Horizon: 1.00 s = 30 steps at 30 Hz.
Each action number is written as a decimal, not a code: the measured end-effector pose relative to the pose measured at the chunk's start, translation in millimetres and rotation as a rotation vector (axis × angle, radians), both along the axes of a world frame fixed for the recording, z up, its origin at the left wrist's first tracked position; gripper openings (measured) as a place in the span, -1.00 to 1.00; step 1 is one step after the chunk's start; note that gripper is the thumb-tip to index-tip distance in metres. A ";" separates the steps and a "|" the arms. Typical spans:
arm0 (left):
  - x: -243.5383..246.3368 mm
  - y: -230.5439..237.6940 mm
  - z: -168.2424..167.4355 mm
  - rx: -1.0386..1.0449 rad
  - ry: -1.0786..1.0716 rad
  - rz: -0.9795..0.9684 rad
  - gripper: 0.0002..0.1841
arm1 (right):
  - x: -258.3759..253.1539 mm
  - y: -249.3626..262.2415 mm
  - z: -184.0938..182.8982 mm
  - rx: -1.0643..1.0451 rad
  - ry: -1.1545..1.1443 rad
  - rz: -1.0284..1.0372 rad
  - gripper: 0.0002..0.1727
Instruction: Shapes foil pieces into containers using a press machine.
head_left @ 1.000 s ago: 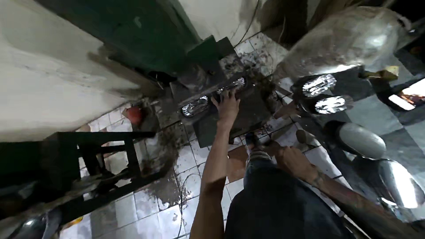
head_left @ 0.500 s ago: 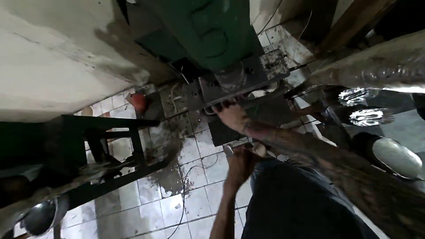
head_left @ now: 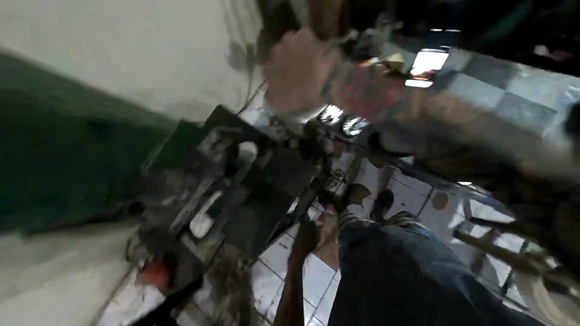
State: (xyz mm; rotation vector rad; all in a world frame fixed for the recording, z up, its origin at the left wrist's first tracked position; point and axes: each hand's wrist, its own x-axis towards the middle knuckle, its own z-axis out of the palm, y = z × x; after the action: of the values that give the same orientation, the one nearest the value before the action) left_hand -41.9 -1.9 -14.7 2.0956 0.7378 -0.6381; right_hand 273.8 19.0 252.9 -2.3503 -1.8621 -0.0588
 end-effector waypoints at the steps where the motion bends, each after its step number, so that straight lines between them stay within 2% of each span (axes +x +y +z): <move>1: 25.0 2.2 13.1 0.186 -0.053 0.095 -0.65 | -19.0 -37.2 9.4 -0.092 0.100 -0.128 -0.50; 3: 84.6 7.4 44.3 0.430 -0.346 0.247 -0.62 | -37.2 -110.8 -22.0 0.044 0.120 -0.194 -0.63; 5: 151.1 7.9 65.8 0.526 -0.638 0.170 -0.67 | -55.7 -191.3 -70.9 0.037 0.127 -0.260 -0.65; 6: 185.8 3.4 76.0 0.536 -0.644 0.090 -0.66 | -68.0 -227.8 -92.3 -0.067 0.181 -0.366 -0.58; 9: 273.4 -14.7 87.1 0.488 -0.498 -0.211 -0.61 | -68.9 -297.4 -161.2 -0.488 0.547 -0.791 -0.27; 11: 307.8 -20.6 79.3 0.468 -0.412 -0.341 -0.61 | -57.9 -341.8 -232.3 -0.556 0.713 -0.967 -0.15; 13: 332.2 -18.1 66.2 0.483 -0.335 -0.413 -0.58 | -59.5 -387.6 -304.6 -0.457 0.790 -1.063 -0.14; 14: 343.3 -16.3 58.8 0.501 -0.301 -0.437 -0.55 | -60.4 -407.1 -334.4 -0.413 0.858 -1.083 -0.20; 16: 357.5 -16.1 47.2 0.528 -0.201 -0.448 -0.47 | -65.7 -433.7 -386.4 -0.235 1.083 -1.065 -0.41; 18: 363.5 -18.7 39.6 0.541 -0.130 -0.452 -0.45 | -70.3 -441.9 -418.6 -0.084 1.267 -1.103 -0.52; 21: 356.5 -16.8 33.5 0.547 -0.199 -0.454 -0.53 | -74.8 -436.5 -410.5 -0.145 1.272 -1.163 -0.54; 23: 353.4 -18.0 29.1 0.571 -0.263 -0.418 -0.42 | -68.8 -436.5 -401.4 -0.292 1.175 -1.138 -0.45; 25: 352.8 -17.8 24.7 0.578 -0.273 -0.405 -0.31 | -57.1 -423.3 -374.1 -0.472 1.095 -1.079 -0.38; 26: 354.2 -18.4 25.9 0.559 -0.239 -0.409 -0.25 | -51.0 -409.3 -353.7 -0.515 1.066 -1.054 -0.44; 27: 354.2 -18.5 29.3 0.526 -0.215 -0.410 -0.18 | -46.7 -387.8 -329.0 -0.464 1.085 -1.015 -0.55; 28: 352.7 -16.6 36.2 0.496 -0.223 -0.404 -0.11 | -43.5 -361.1 -305.5 -0.333 1.077 -0.926 -0.56; 30: 348.8 0.3 51.1 0.453 -0.420 -0.351 -0.15 | -31.6 -290.5 -251.4 0.081 1.134 -0.767 -0.42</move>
State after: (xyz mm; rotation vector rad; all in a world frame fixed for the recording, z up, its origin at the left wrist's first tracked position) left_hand 306.9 -1.6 36.4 2.6940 0.2901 -0.1970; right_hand 242.2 -271.5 1.6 -2.1024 -0.4160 0.8738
